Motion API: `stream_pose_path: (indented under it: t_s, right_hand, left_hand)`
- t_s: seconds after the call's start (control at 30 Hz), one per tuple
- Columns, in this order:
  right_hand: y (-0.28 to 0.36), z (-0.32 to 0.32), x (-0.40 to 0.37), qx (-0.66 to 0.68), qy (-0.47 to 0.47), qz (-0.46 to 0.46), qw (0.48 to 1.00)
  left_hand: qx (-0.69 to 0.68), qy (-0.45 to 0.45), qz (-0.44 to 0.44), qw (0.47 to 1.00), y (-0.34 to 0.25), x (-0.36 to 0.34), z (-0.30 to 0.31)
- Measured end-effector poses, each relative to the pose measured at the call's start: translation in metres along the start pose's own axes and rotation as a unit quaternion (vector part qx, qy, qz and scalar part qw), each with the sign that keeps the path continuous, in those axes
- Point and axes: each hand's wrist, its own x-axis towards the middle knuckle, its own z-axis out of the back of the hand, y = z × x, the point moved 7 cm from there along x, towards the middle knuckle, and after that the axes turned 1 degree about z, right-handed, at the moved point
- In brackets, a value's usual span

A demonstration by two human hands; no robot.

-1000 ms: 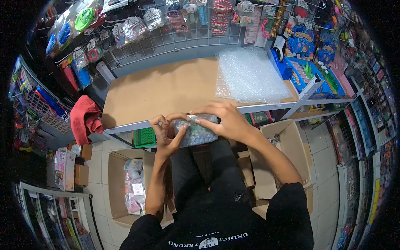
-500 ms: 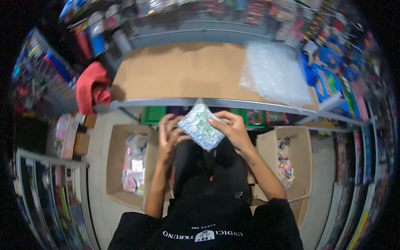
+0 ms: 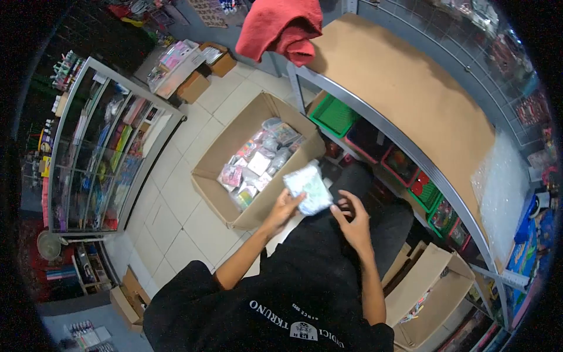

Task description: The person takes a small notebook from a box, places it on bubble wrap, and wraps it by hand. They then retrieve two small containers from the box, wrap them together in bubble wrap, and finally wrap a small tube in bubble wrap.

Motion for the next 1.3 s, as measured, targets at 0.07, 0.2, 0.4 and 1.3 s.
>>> stream_pose_path:
  t_s: [0.07,0.2,0.4,1.3]
  right_hand:
    - [0.001,0.012,-0.004,-0.002,-0.005,-0.027,1.000]
    - [-0.020,0.051,-0.015,-0.028,-0.035,-0.066,0.997]
    - [-0.042,0.081,-0.033,-0.040,-0.073,-0.094,0.992]
    - [-0.006,0.128,-0.143,-0.102,-0.239,-0.026,0.965]
  left_hand:
    - [0.027,-0.057,-0.025,0.998,-0.016,0.008,0.052]
    - [-0.096,-0.176,-0.117,0.973,-0.049,0.021,0.152]
    - [-0.180,-0.237,-0.204,0.933,-0.071,0.059,0.244]
    - [0.738,-0.047,-0.089,0.667,-0.025,0.070,0.120]
